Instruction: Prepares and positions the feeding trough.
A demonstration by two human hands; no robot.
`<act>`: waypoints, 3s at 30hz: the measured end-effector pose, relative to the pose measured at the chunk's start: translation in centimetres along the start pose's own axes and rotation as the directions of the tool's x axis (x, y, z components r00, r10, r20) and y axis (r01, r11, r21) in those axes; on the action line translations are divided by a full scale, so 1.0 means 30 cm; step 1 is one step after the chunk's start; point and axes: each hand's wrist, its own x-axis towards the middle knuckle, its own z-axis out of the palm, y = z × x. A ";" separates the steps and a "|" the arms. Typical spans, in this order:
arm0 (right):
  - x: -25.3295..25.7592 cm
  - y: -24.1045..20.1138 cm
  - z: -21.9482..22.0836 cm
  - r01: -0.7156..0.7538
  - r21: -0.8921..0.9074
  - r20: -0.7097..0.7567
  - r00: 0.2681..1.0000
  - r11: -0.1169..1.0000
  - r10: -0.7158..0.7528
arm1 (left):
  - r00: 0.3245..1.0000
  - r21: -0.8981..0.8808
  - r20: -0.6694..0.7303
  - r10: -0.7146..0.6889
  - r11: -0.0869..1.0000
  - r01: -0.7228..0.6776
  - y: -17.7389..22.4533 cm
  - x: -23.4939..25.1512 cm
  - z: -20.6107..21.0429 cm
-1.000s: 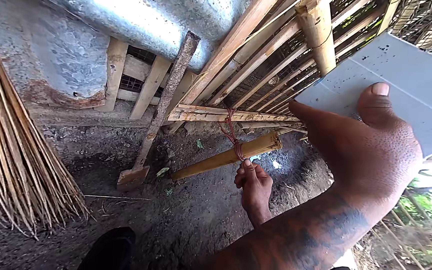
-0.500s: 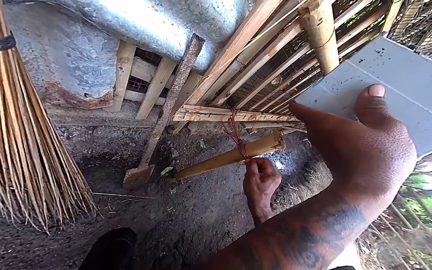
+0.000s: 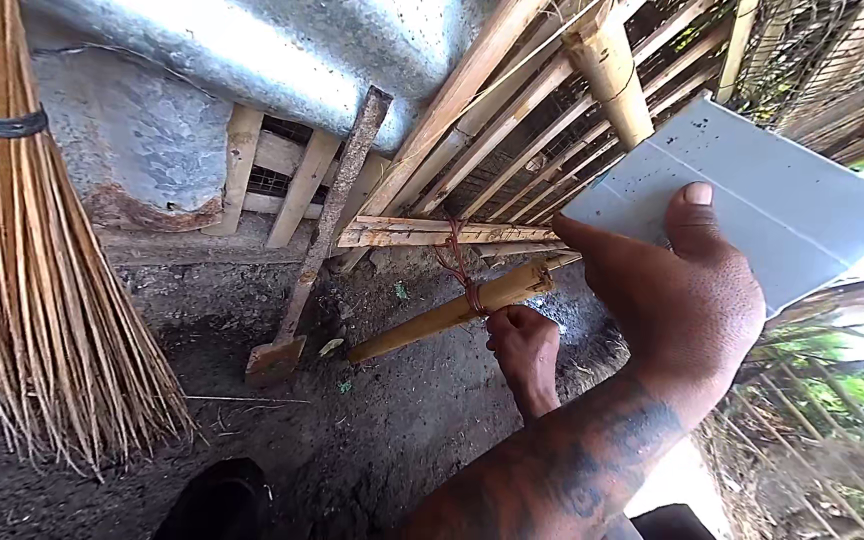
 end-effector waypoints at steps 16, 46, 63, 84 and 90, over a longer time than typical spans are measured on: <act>-0.037 0.021 0.009 0.093 0.308 -0.003 0.995 0.947 -0.097 | 0.999 -0.005 0.024 -0.032 0.999 0.032 0.005 -0.009 0.010; 0.519 0.484 0.041 0.811 0.462 0.358 0.199 0.358 -0.912 | 0.978 0.203 0.151 0.144 0.964 -0.174 0.051 0.282 -0.135; 0.324 0.482 0.402 -0.059 0.969 0.144 0.921 0.238 -0.361 | 0.984 0.153 0.125 0.125 0.978 -0.143 0.058 0.319 -0.142; 0.436 0.244 -0.120 -0.178 0.759 -0.102 0.918 -0.626 -0.385 | 0.982 0.191 0.121 0.148 0.967 -0.170 0.030 0.240 -0.122; 0.421 0.199 -0.161 -0.219 0.493 -0.113 0.944 -0.842 -0.312 | 0.973 0.606 0.080 0.216 0.764 -0.220 -0.034 0.257 -0.293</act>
